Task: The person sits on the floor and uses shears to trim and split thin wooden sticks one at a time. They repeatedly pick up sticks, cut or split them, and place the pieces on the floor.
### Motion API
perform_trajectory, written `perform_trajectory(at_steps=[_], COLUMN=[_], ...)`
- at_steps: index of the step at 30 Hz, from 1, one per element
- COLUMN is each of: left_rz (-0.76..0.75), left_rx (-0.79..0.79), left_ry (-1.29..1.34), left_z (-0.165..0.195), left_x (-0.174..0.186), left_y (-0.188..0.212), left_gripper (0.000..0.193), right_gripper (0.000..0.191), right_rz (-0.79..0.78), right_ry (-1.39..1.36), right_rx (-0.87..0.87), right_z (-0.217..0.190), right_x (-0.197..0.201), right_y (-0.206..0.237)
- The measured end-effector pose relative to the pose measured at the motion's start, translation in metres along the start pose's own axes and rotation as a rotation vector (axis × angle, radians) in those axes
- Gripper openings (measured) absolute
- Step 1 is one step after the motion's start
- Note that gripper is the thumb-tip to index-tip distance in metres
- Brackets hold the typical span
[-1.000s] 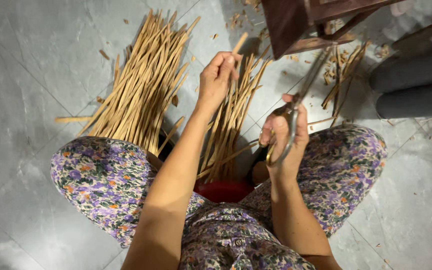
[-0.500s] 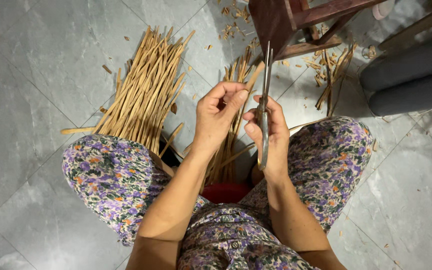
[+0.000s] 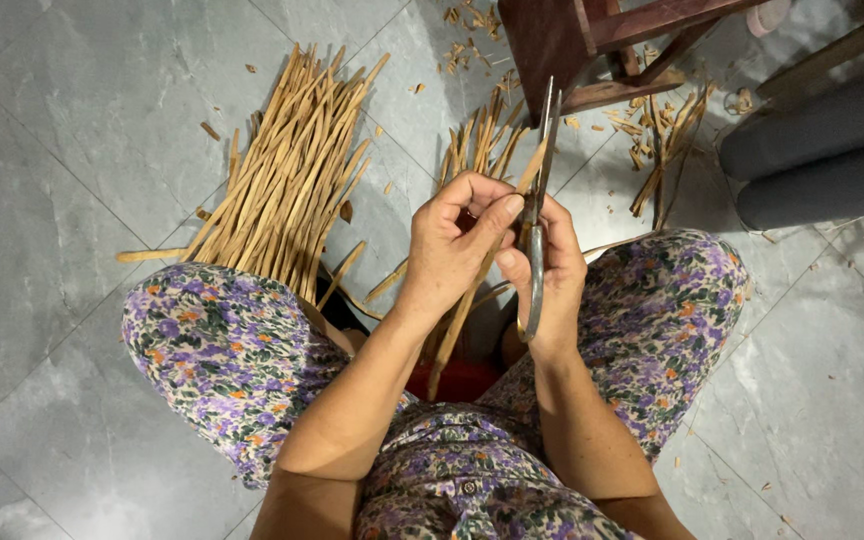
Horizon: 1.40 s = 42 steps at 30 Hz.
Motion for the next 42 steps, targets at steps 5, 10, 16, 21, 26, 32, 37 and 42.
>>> perform_trajectory(at_steps=[5,10,16,21,26,32,37,42], left_rz=[-0.007,0.013,0.047,0.076,0.08,0.301,0.326,0.456], left_rx=[-0.056,-0.108,-0.064,-0.014,0.054,-0.087,-0.059,0.034], left_ry=[-0.026,-0.07,-0.026,-0.037,-0.085,-0.321,-0.476,-0.938], left_z=[0.0,-0.003,-0.005,-0.021,-0.058,-0.115,-0.194,-0.264], left_x=[0.001,0.001,0.003,0.003,0.01,0.036,0.053,0.114], left_y=[0.0,-0.001,-0.006,-0.014,-0.032,-0.08,-0.112,-0.144], left_gripper=[0.011,0.01,0.01,0.011,0.018,0.014,0.02,0.025], right_gripper=[0.061,0.058,0.056,0.049,0.048,0.051,0.051,0.052], right_rz=[0.032,0.084,0.172,0.133,0.205,0.303,0.311,0.332], right_ry=[-0.104,-0.076,-0.035,0.014,-0.022,-0.046,-0.01,-0.034], right_rx=[-0.102,-0.112,-0.141,-0.239,-0.249,-0.326,-0.332,-0.372], right_z=[0.005,0.003,0.007,0.036,0.067,0.077,0.074,0.076], right_x=[0.003,0.003,0.003,0.0,-0.002,0.0,-0.001,-0.003], right_y=[-0.001,-0.001,-0.004,-0.006,-0.013,-0.021,-0.022,-0.026])
Point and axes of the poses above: each hand's wrist, its own y-axis away from the middle knuckle, its own x-axis out of the back of the hand, z = x × y, the point moved 3 cm from there along -y, towards the middle knuckle, and after that the axes turned 15 degrees about z, right-handed, at the moved point
